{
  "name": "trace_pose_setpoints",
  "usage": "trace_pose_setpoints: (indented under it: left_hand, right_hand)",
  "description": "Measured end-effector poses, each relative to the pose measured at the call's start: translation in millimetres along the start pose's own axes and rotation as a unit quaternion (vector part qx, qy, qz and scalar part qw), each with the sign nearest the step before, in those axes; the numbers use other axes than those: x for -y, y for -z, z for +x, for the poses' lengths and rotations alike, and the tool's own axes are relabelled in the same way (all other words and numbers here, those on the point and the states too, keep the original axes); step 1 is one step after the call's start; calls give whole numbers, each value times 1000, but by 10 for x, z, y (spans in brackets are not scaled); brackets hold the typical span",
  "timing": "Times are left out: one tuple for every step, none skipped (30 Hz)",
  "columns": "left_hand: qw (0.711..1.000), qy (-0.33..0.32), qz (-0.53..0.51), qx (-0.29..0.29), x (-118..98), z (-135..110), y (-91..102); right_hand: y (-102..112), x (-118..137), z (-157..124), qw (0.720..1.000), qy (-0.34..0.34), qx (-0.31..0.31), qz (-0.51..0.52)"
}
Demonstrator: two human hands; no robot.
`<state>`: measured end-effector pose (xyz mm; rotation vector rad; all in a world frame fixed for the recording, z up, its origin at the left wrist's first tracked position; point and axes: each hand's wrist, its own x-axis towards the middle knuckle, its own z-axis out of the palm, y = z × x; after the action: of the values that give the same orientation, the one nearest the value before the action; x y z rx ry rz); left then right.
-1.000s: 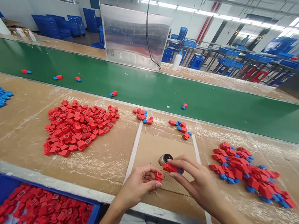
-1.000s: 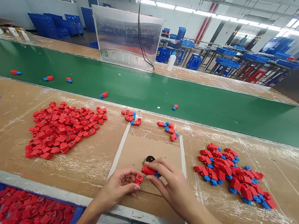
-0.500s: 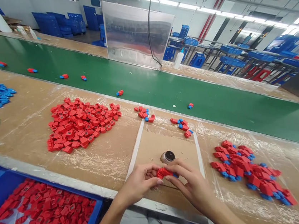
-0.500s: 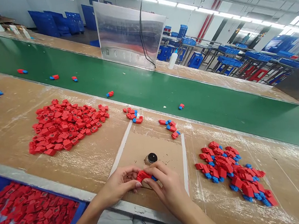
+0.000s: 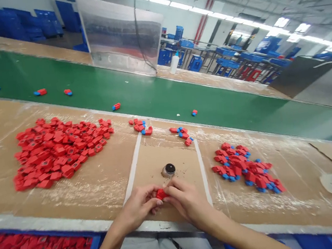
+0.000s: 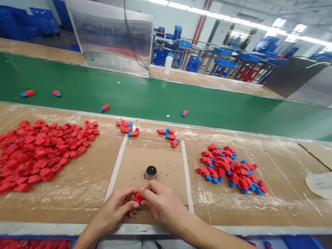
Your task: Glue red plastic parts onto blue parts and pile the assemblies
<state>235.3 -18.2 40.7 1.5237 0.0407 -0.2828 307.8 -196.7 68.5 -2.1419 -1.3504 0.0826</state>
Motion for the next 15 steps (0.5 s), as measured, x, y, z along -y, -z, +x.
trace_pose_setpoints:
  left_hand:
    - [1000, 3, 8, -2, -27, 12, -1]
    - [1000, 8, 15, -2, -64, 20, 1]
    - [1000, 19, 20, 1, -109, 20, 14]
    - [999, 34, 23, 8, -158, 12, 46]
    - [998, 53, 26, 12, -210, -2, 103]
    - [997, 72, 33, 7, -260, -19, 193]
    - [995, 86, 48, -15, -308, -35, 318]
    - [991, 90, 77, -69, -352, -46, 479]
    - [979, 89, 122, -141, -390, -49, 669]
    - [956, 92, 179, -214, -422, -44, 878]
    - [921, 110, 249, -278, -445, -32, 1095]
    - [872, 141, 327, -336, -460, -14, 1304]
    - [820, 166, 390, -384, -464, 7, 1493]
    - [789, 182, 438, -391, -457, 29, 1653]
    - [766, 194, 474, -388, -440, 52, 1779]
  right_hand:
    - [-11, -6, 12, 1000, -7, -2, -4]
    - [-14, -16, 28, 1000, -14, -3, -2]
    - [-2, -35, 43, 1000, -21, -7, 8]
    - [32, -68, 55, 999, -26, -15, 23]
    - [93, -122, 56, 998, -31, -30, 38]
    - [186, -202, 39, 996, -40, -56, 48]
    - [310, -314, 1, 993, -56, -89, 50]
    - [461, -460, -62, 988, -80, -129, 41]
    - [631, -640, -150, 979, -114, -170, 23]
    - [809, -848, -262, 967, -149, -204, -1]
    - [985, -1075, -391, 955, -185, -231, -33]
    - [1147, -1308, -531, 939, -222, -254, -68]
    - [1288, -1535, -671, 926, -260, -260, -91]
    - [1404, -1746, -803, 918, -291, -249, -102]
    - [1495, -1933, -917, 915, -317, -223, -107]
